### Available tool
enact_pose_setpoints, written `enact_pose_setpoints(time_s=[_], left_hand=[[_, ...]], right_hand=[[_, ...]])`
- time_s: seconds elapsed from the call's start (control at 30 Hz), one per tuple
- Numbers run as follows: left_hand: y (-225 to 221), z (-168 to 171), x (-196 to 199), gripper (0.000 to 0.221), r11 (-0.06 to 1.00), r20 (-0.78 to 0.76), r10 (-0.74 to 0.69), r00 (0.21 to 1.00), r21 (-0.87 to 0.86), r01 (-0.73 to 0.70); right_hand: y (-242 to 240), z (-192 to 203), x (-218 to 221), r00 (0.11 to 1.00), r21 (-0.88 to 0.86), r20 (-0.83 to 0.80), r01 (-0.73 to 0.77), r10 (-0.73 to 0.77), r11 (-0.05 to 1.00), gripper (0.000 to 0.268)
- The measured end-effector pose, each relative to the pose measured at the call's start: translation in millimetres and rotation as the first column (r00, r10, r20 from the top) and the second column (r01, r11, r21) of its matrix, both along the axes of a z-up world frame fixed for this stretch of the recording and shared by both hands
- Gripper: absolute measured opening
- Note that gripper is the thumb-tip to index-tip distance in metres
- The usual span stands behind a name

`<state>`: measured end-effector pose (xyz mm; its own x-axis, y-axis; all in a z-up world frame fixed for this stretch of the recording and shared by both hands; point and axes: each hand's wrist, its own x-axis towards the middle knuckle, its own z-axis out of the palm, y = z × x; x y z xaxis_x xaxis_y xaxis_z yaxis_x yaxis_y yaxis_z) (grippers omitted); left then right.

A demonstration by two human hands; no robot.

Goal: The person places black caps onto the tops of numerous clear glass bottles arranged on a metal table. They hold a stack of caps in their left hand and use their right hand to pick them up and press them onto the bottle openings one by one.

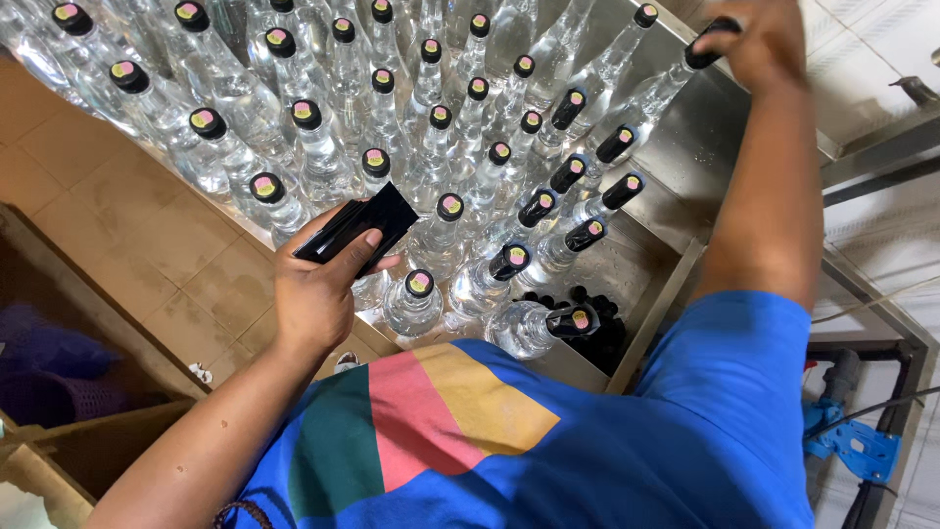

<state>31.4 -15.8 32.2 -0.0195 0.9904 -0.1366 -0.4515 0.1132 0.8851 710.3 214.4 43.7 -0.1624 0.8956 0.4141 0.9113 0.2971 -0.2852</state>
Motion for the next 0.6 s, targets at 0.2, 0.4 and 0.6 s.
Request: enact_pose_setpoints(time_s=[0.2, 0.4, 0.6], left_hand=[[-2, -8, 3, 0.042, 1.0, 0.0, 0.018, 1.0, -0.013, -0.018], [-6, -3, 3, 0.043, 1.0, 0.009, -0.006, 1.0, 0.02, 0.005], [-5, -6, 1, 0.042, 1.0, 0.041, 0.023, 0.999, -0.003, -0.023]], right_hand=[[32, -17, -4, 0.872, -0.164, 0.409, 0.36, -0.269, 0.919, 0.051], [1, 6, -69, 0.678, -0.192, 0.055, 0.728, -0.733, 0.658, 0.079], [-1, -82, -31, 0.834, 0.302, -0.328, 0.538, -0.444, 0.787, 0.093]])
